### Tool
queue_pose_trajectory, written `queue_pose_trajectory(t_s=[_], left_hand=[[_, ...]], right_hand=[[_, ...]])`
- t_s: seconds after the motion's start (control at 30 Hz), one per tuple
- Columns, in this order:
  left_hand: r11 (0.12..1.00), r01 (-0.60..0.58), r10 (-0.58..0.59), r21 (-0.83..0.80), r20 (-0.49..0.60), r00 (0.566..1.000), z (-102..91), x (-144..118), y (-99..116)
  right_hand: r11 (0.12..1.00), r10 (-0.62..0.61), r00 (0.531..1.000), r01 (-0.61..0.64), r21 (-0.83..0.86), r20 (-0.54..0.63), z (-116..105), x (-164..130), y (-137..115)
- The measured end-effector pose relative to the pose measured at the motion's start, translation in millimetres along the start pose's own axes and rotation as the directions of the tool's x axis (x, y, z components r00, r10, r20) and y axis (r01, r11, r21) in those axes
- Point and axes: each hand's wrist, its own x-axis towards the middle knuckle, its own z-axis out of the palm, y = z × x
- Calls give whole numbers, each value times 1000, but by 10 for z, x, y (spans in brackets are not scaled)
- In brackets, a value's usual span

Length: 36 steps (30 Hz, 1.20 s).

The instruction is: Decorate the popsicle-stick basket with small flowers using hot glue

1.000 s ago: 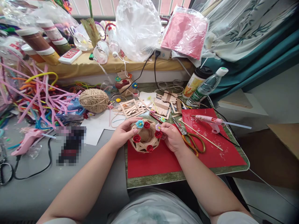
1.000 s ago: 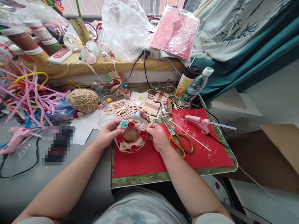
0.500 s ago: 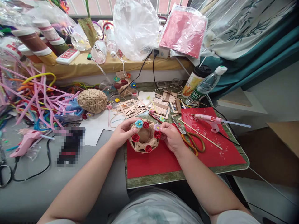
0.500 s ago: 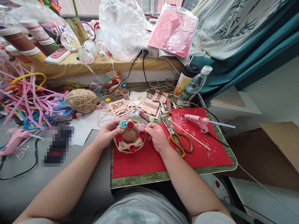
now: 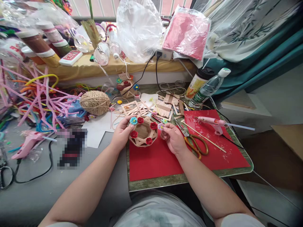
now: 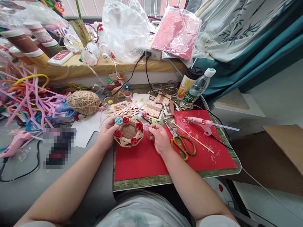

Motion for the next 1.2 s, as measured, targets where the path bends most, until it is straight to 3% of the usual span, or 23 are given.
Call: queue_pose_trajectory(t_s=[0.33,0.53,0.87,1.2], left_hand=[[992,-116,108,55,127,986,13,-24,67],[984,-166,150,69,193,970,40,-44,107],[969,-209,181,130,202,963,24,-35,127],[976,-171,146,132,180,973,46,-51,154]], right_hand=[[999,-55,997,54,-4,-49,22,14,-39],[1000,-15,996,14,-16,-87,12,9,-35],[989,-55,993,41,-144,-100,25,-6,-60],[993,-37,996,28,-116,-79,21,-10,-58]])
